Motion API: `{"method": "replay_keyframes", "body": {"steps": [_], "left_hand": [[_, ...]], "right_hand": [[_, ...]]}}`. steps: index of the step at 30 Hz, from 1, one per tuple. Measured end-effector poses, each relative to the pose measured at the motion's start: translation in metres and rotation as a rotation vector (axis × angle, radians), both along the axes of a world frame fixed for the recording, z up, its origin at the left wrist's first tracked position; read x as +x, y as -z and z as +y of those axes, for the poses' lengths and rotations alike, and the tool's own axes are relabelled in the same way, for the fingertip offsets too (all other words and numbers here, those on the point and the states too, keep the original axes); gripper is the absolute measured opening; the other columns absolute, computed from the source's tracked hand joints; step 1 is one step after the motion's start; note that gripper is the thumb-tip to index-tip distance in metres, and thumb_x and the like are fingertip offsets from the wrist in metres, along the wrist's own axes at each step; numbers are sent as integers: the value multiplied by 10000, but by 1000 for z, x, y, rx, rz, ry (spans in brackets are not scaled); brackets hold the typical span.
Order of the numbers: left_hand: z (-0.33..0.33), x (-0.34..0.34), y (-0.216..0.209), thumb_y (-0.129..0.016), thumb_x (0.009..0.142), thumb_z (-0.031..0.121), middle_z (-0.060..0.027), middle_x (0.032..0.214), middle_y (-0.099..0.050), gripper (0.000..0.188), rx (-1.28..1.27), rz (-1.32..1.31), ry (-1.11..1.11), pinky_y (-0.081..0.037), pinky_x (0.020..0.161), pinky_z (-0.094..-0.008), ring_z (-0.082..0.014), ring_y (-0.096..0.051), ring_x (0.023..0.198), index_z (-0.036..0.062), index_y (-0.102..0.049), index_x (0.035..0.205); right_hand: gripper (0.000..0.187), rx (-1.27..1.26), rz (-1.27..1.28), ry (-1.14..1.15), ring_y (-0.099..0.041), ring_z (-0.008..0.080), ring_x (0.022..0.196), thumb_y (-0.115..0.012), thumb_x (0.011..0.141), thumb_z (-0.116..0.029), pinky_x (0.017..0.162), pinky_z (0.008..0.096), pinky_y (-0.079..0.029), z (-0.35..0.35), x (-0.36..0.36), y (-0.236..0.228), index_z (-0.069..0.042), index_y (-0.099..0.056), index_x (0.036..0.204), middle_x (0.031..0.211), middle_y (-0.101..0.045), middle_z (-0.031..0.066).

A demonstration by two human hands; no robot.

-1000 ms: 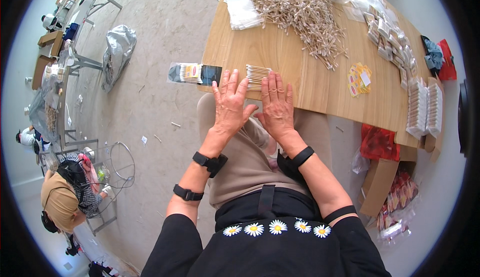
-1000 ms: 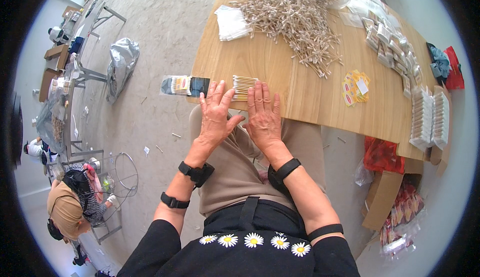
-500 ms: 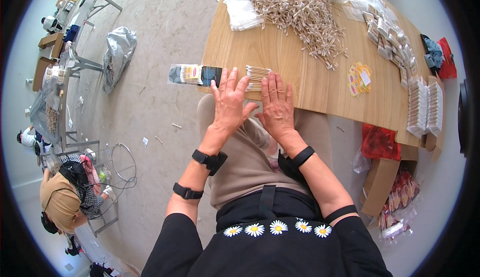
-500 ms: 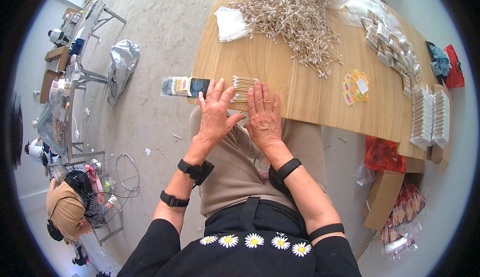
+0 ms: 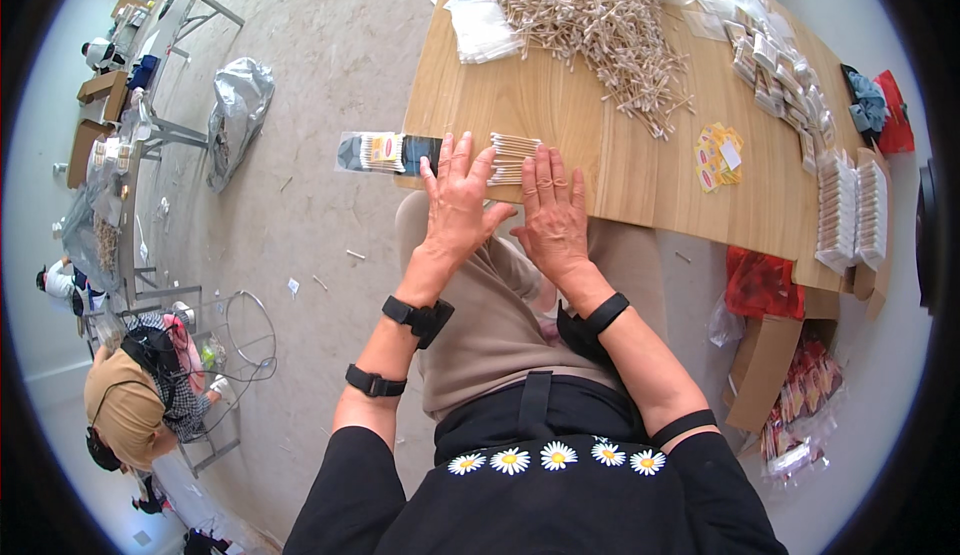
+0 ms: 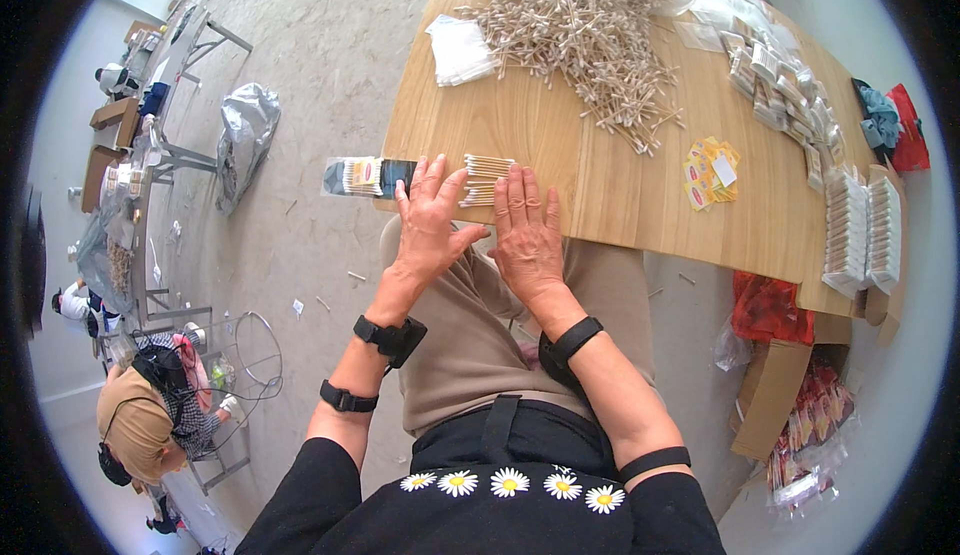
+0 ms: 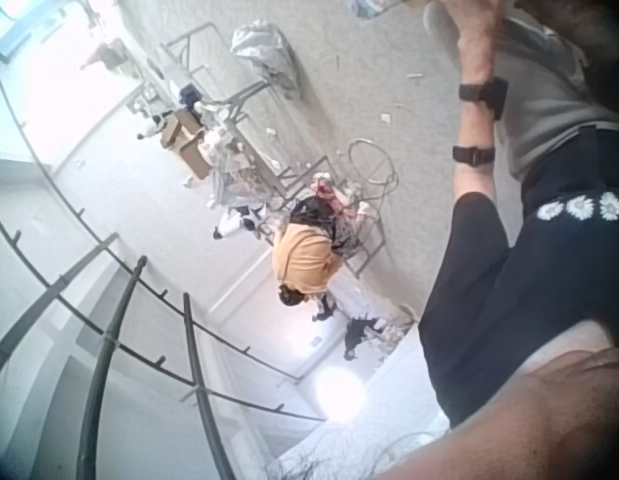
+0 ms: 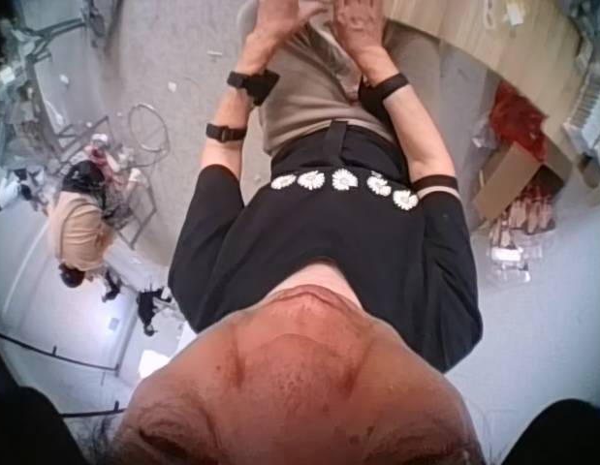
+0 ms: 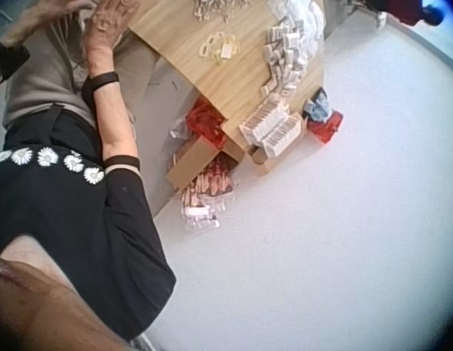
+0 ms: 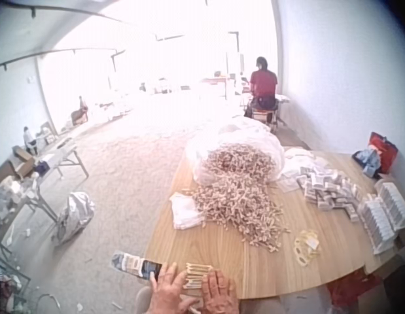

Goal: The person removes a bundle of cotton swabs from a plastic bag, aligns them into a row on the table, and secures them with a sticker. They then place the assembled unit into a small plastic bag.

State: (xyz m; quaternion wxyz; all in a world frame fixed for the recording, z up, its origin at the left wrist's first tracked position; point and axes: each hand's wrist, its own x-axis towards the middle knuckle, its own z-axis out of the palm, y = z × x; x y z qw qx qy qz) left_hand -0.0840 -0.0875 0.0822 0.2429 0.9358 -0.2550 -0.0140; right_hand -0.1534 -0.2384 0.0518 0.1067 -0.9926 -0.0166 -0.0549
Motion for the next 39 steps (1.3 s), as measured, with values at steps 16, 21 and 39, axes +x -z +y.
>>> {"method": "replay_keyframes", "body": {"steps": [16, 21, 39], "left_hand": [[-2, 2, -4, -887, 660, 261, -227, 1537, -355, 830, 5, -5, 24, -152, 1160, -674, -411, -226, 1488, 61, -528, 1381], [-4, 8, -3, -894, 641, 280, -230, 1539, -356, 882, 14, -3, 32, -142, 1165, -672, -417, -223, 1488, 60, -509, 1404], [-4, 19, -10, -923, 571, 363, -243, 1542, -349, 969, 82, 16, 68, -134, 1162, -686, -413, -208, 1495, 27, -523, 1387]], "right_hand": [[1153, 4, -14, -3, -148, 325, 1534, -859, 655, -362, 1223, 536, -131, 0, -1, 0, -15, -226, 1554, 1638, -185, 178], [1157, 4, -17, -4, -148, 320, 1535, -861, 652, -360, 1221, 534, -139, 1, -1, 3, -14, -225, 1555, 1639, -185, 170], [1149, 0, -29, 8, -152, 315, 1534, -860, 650, -355, 1223, 536, -127, 1, 0, 3, -24, -235, 1555, 1637, -192, 172]]}}
